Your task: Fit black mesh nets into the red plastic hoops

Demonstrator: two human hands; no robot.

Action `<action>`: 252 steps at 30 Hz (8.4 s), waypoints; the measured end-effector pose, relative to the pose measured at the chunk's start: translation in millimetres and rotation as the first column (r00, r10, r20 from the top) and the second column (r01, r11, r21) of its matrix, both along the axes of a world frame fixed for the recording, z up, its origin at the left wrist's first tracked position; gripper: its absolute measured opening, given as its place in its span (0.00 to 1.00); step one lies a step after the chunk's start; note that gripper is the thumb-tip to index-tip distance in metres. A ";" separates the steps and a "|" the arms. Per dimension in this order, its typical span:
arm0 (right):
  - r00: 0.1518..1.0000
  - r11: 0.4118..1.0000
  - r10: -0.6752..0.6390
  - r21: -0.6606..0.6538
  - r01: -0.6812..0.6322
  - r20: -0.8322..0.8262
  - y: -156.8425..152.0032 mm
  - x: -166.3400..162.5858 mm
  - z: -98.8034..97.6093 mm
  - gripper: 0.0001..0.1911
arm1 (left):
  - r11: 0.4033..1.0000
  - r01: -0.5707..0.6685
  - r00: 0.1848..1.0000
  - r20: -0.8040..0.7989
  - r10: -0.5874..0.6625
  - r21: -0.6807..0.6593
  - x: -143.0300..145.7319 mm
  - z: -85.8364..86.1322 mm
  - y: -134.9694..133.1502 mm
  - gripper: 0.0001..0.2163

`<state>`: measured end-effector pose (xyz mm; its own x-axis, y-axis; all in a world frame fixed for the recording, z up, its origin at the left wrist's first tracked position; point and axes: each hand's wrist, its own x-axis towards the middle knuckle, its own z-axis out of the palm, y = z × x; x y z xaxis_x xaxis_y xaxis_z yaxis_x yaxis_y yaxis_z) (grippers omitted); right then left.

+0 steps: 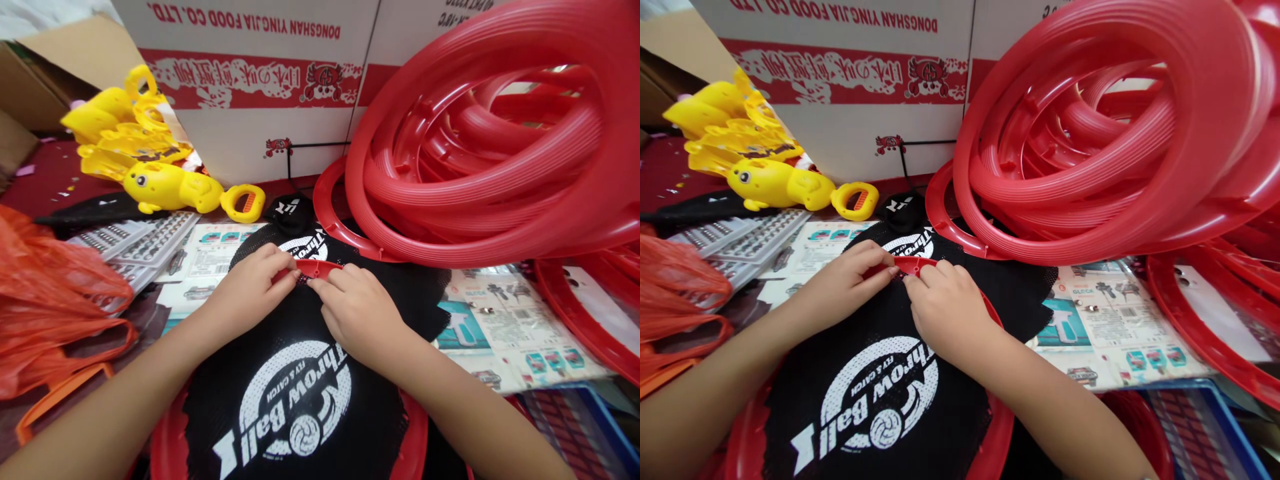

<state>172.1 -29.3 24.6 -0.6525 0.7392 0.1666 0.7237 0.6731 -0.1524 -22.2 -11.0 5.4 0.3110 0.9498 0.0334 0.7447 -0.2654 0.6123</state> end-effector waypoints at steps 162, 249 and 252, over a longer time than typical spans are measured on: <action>0.999 0.998 -0.016 -0.059 0.013 -0.051 6.8 18.2 12.2 0.09 | 0.928 0.254 0.952 -0.237 -0.191 0.273 -21.6 19.3 -10.5 0.12; 0.983 0.980 -0.146 0.120 0.159 -0.115 15.8 -6.2 -8.4 0.11 | 0.970 0.054 0.998 0.007 -0.057 0.238 5.5 -1.6 -0.2 0.05; 0.980 0.977 -0.169 0.117 0.181 -0.106 16.1 -7.1 -8.1 0.11 | 0.973 0.025 1.000 -0.015 -0.022 0.231 7.4 -0.2 -0.8 0.06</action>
